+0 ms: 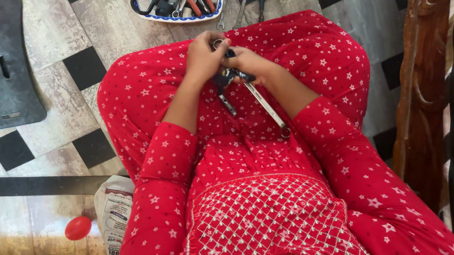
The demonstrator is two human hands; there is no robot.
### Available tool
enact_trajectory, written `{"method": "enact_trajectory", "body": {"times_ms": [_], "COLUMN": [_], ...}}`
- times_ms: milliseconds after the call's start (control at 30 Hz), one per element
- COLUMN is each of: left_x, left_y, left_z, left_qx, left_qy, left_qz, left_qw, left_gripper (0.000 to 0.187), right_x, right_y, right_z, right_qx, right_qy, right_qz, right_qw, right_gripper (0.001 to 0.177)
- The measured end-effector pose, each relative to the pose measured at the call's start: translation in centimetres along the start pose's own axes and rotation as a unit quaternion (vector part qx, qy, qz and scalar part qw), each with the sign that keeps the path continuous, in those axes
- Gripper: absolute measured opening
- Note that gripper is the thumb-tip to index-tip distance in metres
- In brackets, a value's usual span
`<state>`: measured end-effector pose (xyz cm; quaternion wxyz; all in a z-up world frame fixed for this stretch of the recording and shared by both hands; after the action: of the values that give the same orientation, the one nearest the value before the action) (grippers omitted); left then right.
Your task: The person sits on the floor and uses a wrench to tighten or loosen components on a small black object and then uses the wrench on a blue plastic bat.
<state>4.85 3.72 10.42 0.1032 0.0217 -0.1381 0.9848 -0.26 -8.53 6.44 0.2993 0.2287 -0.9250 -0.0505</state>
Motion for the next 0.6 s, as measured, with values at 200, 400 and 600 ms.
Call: {"method": "enact_trajectory", "body": {"times_ms": [200, 400, 600], "left_x": [-3.2, -3.5, -3.4], "left_y": [-3.8, -11.1, -12.9], "left_z": [-3.0, -3.6, -4.6], "left_qx": [0.317, 0.373, 0.356], "left_qy": [-0.034, -0.021, -0.022], "left_qz": [0.028, 0.178, 0.226], "left_qw": [0.947, 0.91, 0.906], "left_gripper": [0.022, 0.025, 0.018], "right_x": [2.5, 5.0, 7.3], "right_y": [0.7, -3.8, -8.5], "right_z": [-2.9, -5.6, -8.2], "right_qx": [0.0, 0.294, 0.343], "right_qy": [0.057, 0.072, -0.072], "right_qz": [-0.045, 0.002, 0.106], "right_qw": [0.997, 0.953, 0.931], "right_gripper": [0.031, 0.034, 0.034]}}
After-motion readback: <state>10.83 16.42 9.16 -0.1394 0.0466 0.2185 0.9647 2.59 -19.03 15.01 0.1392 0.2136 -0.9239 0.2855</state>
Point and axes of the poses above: each hand's wrist, its own x-axis away from the middle knuckle, its own y-axis out of the palm, z = x × y, the point moved 8 cm from there along -x, towards the middle knuckle, and after that the axes turned 9 degrees about x, right-handed, at the moved point
